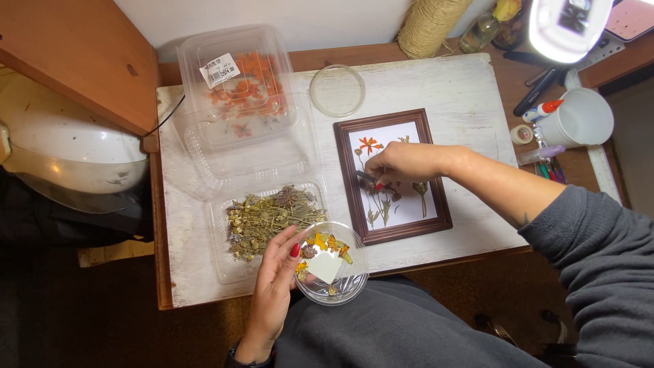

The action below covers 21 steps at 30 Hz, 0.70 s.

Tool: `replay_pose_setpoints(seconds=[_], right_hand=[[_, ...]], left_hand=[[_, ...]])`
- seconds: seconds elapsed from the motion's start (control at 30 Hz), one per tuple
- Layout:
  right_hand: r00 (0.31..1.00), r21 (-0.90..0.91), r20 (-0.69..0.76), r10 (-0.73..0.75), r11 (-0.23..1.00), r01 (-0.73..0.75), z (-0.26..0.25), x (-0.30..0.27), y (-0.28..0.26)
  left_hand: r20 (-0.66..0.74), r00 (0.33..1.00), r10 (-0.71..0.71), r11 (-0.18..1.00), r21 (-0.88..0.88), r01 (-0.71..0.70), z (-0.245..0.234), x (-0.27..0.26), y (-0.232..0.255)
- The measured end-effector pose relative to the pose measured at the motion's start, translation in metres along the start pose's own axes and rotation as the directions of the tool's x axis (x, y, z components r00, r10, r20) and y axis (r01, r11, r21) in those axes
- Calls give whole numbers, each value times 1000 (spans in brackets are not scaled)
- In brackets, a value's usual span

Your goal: Creating a piece of botanical art by arranging dried flowers and stems in a frame.

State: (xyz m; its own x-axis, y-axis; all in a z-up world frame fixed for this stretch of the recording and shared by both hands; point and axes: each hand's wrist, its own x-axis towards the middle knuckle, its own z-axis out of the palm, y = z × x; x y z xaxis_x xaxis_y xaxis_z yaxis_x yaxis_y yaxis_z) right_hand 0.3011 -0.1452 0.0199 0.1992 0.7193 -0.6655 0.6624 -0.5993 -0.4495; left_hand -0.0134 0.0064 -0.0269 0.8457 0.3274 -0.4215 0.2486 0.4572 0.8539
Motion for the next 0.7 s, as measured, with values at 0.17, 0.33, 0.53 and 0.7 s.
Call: replay_pose_setpoints(seconds=[0.17,0.33,0.53,0.7], right_hand=[[992,-15,-32,-125,992,125,15,12,21],[990,11,-45,-132,991,132,18,15,21],[990,-32,-55,-132,991,131,17,17,16],[985,-11,-30,-167,986,167,16,16,17]], left_hand=[[32,999,5,1000,-21,-4,1,2,-2],[36,999,16,1000,15,-16,-5,5,-12],[31,999,-21,1000,-14,21,6,3,6],[29,1000,12,999,43,-13,-3,5,-9]])
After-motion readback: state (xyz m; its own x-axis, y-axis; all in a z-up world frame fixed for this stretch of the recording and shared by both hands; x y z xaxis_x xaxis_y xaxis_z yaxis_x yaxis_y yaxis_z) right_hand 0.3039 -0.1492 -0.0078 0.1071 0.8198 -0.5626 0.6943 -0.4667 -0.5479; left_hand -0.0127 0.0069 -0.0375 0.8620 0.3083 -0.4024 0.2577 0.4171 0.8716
